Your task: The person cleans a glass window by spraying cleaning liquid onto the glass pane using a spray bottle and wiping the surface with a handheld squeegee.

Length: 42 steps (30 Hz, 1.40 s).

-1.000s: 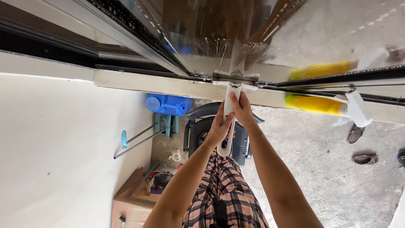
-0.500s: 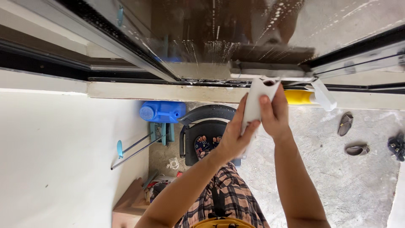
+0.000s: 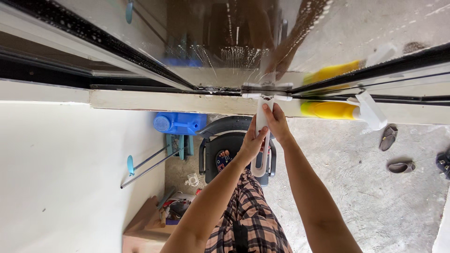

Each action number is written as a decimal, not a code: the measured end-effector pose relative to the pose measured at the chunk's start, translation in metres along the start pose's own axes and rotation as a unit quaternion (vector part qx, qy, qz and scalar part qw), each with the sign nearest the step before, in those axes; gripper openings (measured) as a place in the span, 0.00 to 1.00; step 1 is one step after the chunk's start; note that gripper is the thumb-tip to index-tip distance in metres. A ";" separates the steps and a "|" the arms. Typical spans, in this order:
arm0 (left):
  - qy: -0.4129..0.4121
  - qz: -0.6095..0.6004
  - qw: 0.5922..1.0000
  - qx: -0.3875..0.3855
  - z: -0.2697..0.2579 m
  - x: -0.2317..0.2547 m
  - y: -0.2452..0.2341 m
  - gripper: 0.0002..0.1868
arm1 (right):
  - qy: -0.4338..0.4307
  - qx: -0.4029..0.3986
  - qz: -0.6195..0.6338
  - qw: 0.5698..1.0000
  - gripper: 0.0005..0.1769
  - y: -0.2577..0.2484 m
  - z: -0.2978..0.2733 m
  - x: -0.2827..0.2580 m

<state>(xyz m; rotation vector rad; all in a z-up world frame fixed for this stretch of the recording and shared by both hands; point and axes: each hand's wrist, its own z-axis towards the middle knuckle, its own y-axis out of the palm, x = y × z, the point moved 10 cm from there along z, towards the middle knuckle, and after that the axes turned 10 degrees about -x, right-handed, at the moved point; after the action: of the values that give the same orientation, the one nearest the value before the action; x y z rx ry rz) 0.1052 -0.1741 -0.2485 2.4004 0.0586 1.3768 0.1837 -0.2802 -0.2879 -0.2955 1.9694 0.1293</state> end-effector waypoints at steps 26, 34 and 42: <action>0.234 0.212 0.939 -0.134 -0.273 0.346 0.144 0.30 | -0.527 0.176 -0.322 0.767 0.29 0.025 -0.315 -0.406; 0.327 0.281 0.899 -0.072 -0.328 0.409 0.146 0.20 | -0.580 0.205 -0.351 0.706 0.27 0.035 -0.378 -0.497; 0.613 0.382 0.692 0.013 -0.465 0.547 0.190 0.33 | -0.672 0.214 -0.366 0.607 0.27 0.068 -0.474 -0.659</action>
<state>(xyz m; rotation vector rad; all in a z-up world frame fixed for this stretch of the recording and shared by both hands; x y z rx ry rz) -0.0279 -0.0942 0.4773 0.9953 -0.6332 3.0875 -0.0035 -0.2240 0.5031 -0.4643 0.2158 -0.5298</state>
